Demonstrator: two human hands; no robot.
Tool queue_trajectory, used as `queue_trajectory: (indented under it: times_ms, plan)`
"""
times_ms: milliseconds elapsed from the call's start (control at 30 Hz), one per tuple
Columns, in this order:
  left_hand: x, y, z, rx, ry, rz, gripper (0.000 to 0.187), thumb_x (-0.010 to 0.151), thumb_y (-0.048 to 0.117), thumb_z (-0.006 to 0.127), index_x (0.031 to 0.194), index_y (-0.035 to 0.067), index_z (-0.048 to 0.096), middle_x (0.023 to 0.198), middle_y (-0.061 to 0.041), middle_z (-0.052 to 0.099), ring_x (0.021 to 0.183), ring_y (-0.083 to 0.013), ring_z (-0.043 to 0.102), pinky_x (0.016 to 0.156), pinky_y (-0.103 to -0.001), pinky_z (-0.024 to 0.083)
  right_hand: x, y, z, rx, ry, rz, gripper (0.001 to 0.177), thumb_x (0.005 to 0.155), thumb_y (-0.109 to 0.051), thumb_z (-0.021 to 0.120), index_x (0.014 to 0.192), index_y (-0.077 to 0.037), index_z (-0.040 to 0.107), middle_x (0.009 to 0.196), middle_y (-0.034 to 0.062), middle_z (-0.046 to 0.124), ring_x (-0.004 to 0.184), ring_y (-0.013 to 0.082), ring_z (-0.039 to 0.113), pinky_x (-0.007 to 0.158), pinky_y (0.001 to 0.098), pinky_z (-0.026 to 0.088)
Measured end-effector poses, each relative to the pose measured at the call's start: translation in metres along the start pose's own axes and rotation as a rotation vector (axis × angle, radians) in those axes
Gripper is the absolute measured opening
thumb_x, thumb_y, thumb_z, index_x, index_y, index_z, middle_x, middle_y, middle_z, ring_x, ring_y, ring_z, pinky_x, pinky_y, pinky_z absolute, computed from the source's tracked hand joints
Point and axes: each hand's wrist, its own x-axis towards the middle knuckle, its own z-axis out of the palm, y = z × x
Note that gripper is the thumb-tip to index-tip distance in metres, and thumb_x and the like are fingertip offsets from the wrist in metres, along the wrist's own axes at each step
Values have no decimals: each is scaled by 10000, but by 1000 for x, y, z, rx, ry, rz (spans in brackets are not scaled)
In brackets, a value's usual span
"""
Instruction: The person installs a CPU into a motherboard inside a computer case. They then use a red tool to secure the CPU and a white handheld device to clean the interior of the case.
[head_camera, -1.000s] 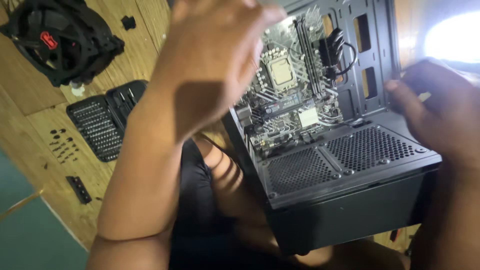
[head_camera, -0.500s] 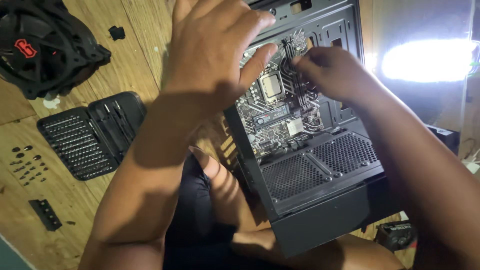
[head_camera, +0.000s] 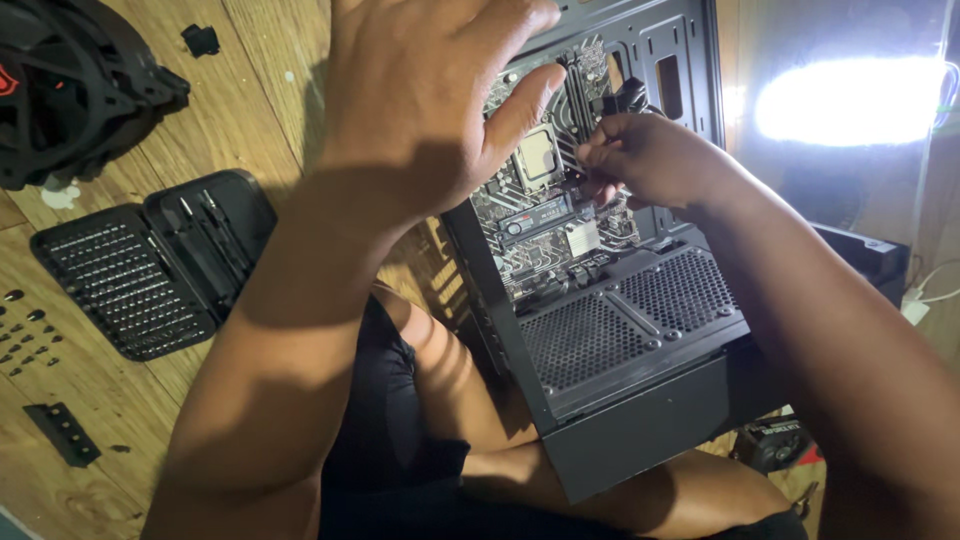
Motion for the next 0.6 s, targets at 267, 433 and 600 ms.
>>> queue_trajectory:
  times_ms: [267,433,600]
  plan:
    - [-1,-1,2,-22,-1,-4,257,1013,196,709,1234,91,630,1131,-44,667,1108,-271,605,969,-470,363,10,0,0,-92,-85,96,296,954,-378,628,1110,-146,723,829,5,756,725,113,698,572,311,497]
    - [-1,1,-2,7,-13,-15,243,1021,210,720,1225,105,638,1126,-44,667,1107,-268,609,981,-463,378,20,-7,-6,-497,-34,192,415,951,-486,693,998,-85,790,704,56,753,624,178,683,606,338,543]
    - [0,2,-3,-9,-12,-22,222,1011,202,728,1198,105,660,1109,-53,669,1079,-282,611,954,-466,380,23,-6,6,-511,-29,110,432,987,-469,622,944,-86,815,694,48,770,610,178,727,663,332,576]
